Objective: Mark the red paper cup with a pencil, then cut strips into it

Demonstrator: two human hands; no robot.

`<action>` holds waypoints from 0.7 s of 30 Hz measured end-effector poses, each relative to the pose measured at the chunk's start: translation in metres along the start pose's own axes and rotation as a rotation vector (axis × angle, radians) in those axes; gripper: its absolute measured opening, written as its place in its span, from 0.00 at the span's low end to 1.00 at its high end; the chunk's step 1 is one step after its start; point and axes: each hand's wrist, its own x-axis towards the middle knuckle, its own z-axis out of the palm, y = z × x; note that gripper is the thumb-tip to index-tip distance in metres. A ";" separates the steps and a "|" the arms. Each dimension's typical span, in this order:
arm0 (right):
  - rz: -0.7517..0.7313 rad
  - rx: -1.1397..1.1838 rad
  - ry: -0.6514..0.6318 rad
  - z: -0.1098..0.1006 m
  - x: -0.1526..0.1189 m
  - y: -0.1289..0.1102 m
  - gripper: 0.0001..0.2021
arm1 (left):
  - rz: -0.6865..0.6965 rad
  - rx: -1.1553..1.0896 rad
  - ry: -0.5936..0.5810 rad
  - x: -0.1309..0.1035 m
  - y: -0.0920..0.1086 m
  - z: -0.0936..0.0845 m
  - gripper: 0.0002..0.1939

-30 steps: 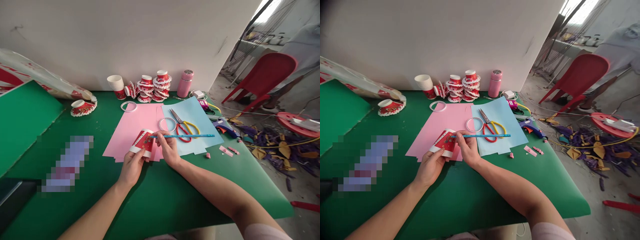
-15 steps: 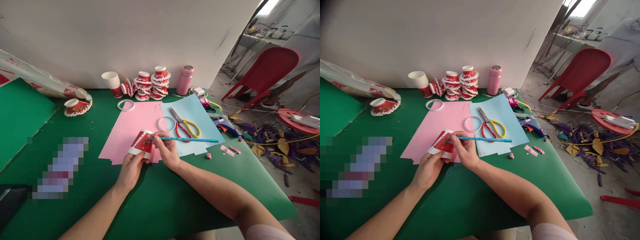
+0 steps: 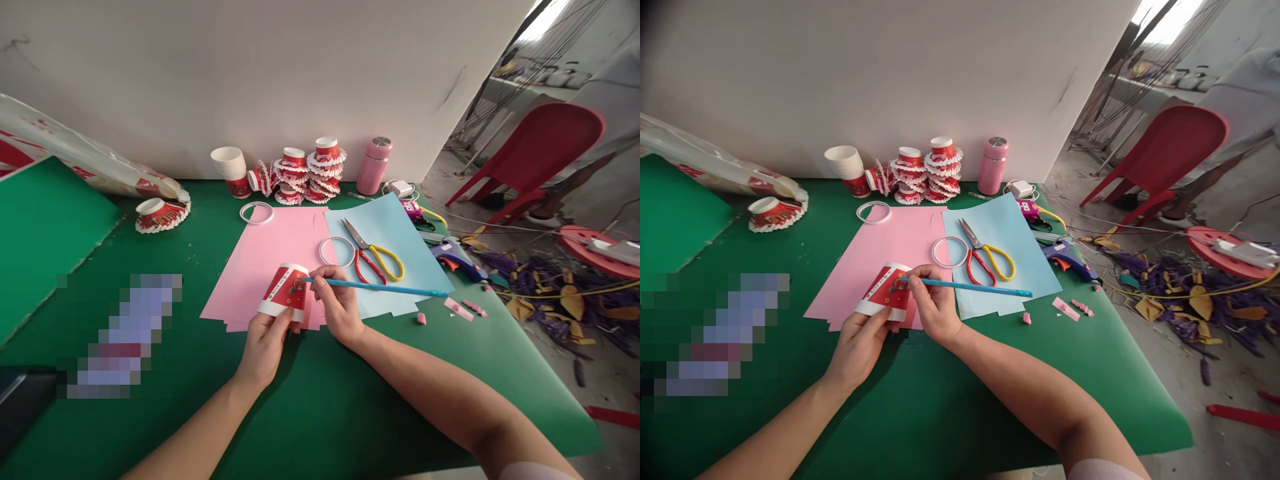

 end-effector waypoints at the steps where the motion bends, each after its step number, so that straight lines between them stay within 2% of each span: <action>1: -0.010 0.000 0.017 -0.001 0.001 0.001 0.15 | 0.014 0.019 0.013 0.000 -0.001 -0.001 0.10; 3: -0.018 -0.004 0.032 -0.001 0.001 0.001 0.15 | 0.033 0.039 0.035 -0.001 -0.002 -0.003 0.09; 6: -0.002 -0.007 -0.011 0.001 -0.001 0.001 0.15 | 0.012 0.010 0.047 -0.001 0.002 0.000 0.09; 12: 0.094 -0.029 -0.124 0.009 -0.005 -0.002 0.17 | -0.088 -0.064 -0.022 0.000 0.010 0.009 0.11; 17: 0.126 -0.133 -0.165 0.009 -0.002 -0.006 0.18 | -0.101 -0.050 -0.041 0.000 0.009 0.009 0.11; 21: 0.094 -0.236 -0.169 0.008 -0.002 -0.008 0.16 | -0.113 -0.036 -0.037 -0.001 0.009 0.008 0.10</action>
